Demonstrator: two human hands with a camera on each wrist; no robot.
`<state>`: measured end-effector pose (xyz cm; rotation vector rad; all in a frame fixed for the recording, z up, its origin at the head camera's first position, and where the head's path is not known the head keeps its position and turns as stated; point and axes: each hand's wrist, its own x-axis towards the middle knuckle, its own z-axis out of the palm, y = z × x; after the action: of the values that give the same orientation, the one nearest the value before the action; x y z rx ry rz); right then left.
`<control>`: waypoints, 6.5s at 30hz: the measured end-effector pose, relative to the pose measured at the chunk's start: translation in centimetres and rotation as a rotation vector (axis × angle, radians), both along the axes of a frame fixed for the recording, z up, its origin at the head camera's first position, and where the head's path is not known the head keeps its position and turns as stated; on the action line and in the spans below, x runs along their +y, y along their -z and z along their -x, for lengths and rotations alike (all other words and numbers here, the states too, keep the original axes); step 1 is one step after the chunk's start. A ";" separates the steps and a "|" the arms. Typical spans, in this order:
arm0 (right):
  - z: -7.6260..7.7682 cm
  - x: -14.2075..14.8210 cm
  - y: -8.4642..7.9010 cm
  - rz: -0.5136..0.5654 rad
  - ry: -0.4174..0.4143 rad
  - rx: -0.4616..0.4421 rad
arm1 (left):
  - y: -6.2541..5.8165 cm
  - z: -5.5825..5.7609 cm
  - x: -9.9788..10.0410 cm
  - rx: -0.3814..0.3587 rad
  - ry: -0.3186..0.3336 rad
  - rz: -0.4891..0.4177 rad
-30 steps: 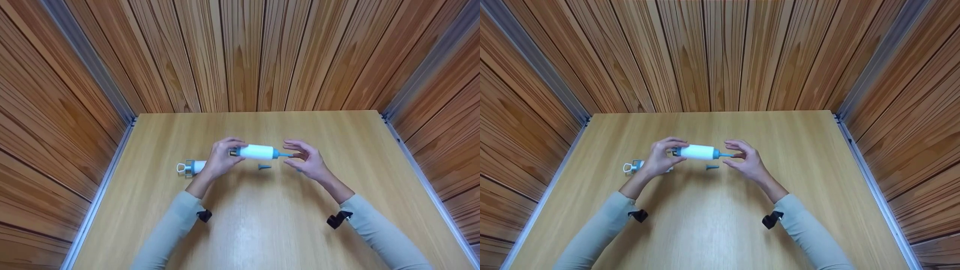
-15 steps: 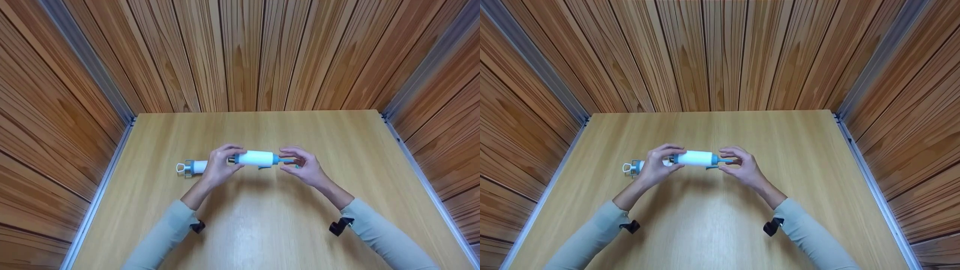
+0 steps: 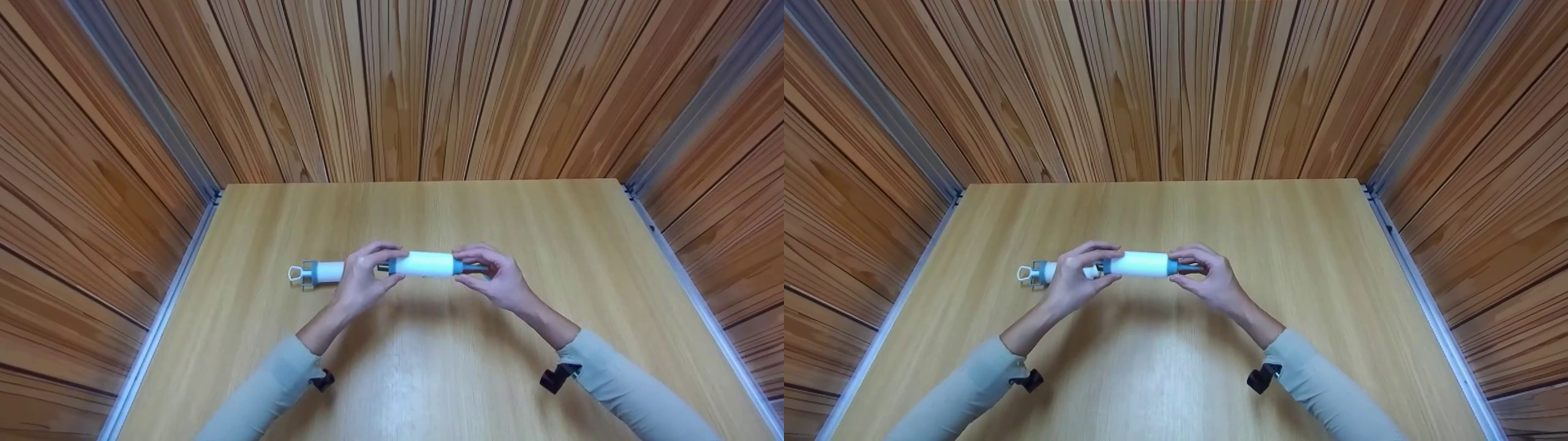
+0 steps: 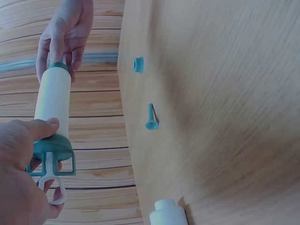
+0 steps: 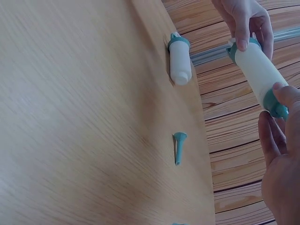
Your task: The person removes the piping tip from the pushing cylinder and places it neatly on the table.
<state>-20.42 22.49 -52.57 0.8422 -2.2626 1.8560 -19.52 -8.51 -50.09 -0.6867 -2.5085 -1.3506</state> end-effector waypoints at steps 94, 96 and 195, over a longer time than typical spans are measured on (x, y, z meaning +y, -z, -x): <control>-2.8 -1.4 -4.7 0.160 -0.067 0.142 | -3.0 -1.7 -1.7 0.185 0.175 -0.123; -2.7 -1.5 -4.6 0.179 -0.083 0.151 | -3.1 -1.9 -1.8 0.183 0.172 -0.120; -3.4 -1.6 -2.7 0.023 0.025 0.120 | -1.6 -2.2 -1.2 0.194 0.162 -0.120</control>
<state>-16.98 20.92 -49.92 0.8922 -2.1665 1.7675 -17.30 -9.75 -48.51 -0.9617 -2.2428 -1.3991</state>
